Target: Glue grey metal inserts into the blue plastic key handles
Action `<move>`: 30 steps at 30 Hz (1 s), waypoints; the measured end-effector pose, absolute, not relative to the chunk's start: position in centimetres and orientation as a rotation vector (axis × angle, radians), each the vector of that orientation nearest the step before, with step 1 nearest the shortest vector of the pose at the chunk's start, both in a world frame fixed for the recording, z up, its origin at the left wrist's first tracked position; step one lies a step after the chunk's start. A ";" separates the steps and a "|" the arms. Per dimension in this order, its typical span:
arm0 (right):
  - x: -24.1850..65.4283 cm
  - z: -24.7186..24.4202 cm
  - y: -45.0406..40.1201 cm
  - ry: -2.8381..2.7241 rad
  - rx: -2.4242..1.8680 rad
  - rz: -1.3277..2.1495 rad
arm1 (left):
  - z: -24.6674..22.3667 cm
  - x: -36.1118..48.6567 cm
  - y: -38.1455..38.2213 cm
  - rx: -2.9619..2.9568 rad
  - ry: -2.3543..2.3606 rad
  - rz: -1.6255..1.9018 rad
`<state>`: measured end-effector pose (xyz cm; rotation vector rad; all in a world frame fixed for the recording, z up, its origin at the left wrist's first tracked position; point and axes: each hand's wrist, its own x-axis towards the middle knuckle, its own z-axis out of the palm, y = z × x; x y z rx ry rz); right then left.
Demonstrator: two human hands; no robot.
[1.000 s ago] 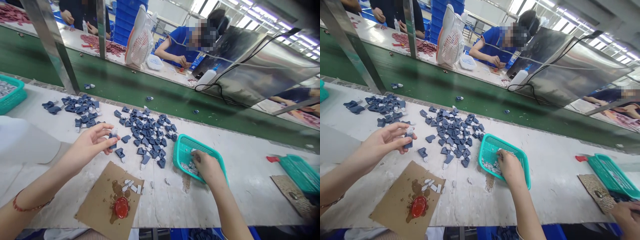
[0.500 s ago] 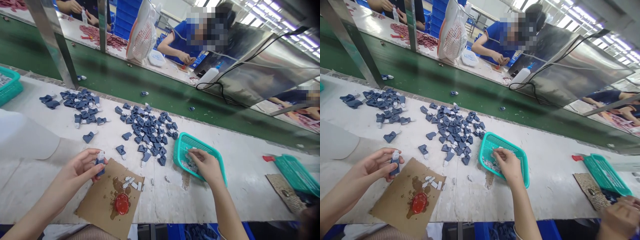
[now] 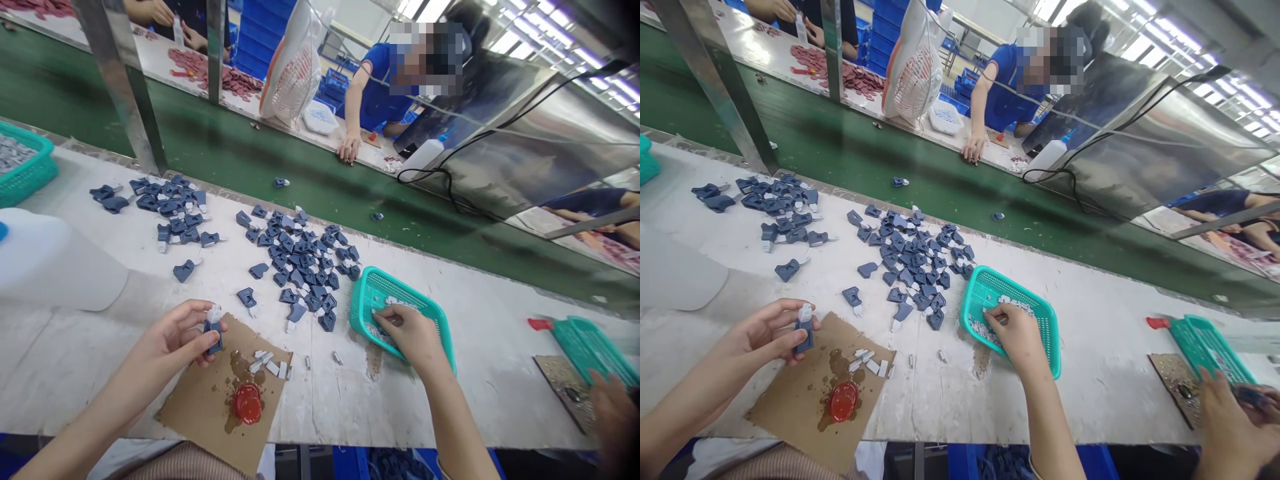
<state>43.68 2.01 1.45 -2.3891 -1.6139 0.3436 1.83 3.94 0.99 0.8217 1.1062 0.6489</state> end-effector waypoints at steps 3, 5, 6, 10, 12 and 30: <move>43.8 1.6 1.8 -1.631 -2.358 0.377 | 0.9 1.9 3.6 0.801 1.108 0.650; 43.9 1.6 1.8 -1.636 -2.331 0.393 | 1.0 2.0 3.5 0.798 1.111 0.645; 43.9 1.5 1.8 -1.640 -2.321 0.395 | 1.0 2.0 3.4 0.798 1.114 0.639; 44.1 1.2 2.1 -1.662 -2.309 0.362 | 1.1 1.8 3.3 0.795 1.102 0.649; 44.0 1.3 2.2 -1.658 -2.308 0.328 | 1.2 1.7 3.3 0.794 1.073 0.670; 21.7 4.1 -4.4 -2.156 -1.648 0.903 | -0.5 1.1 0.0 0.743 0.929 0.707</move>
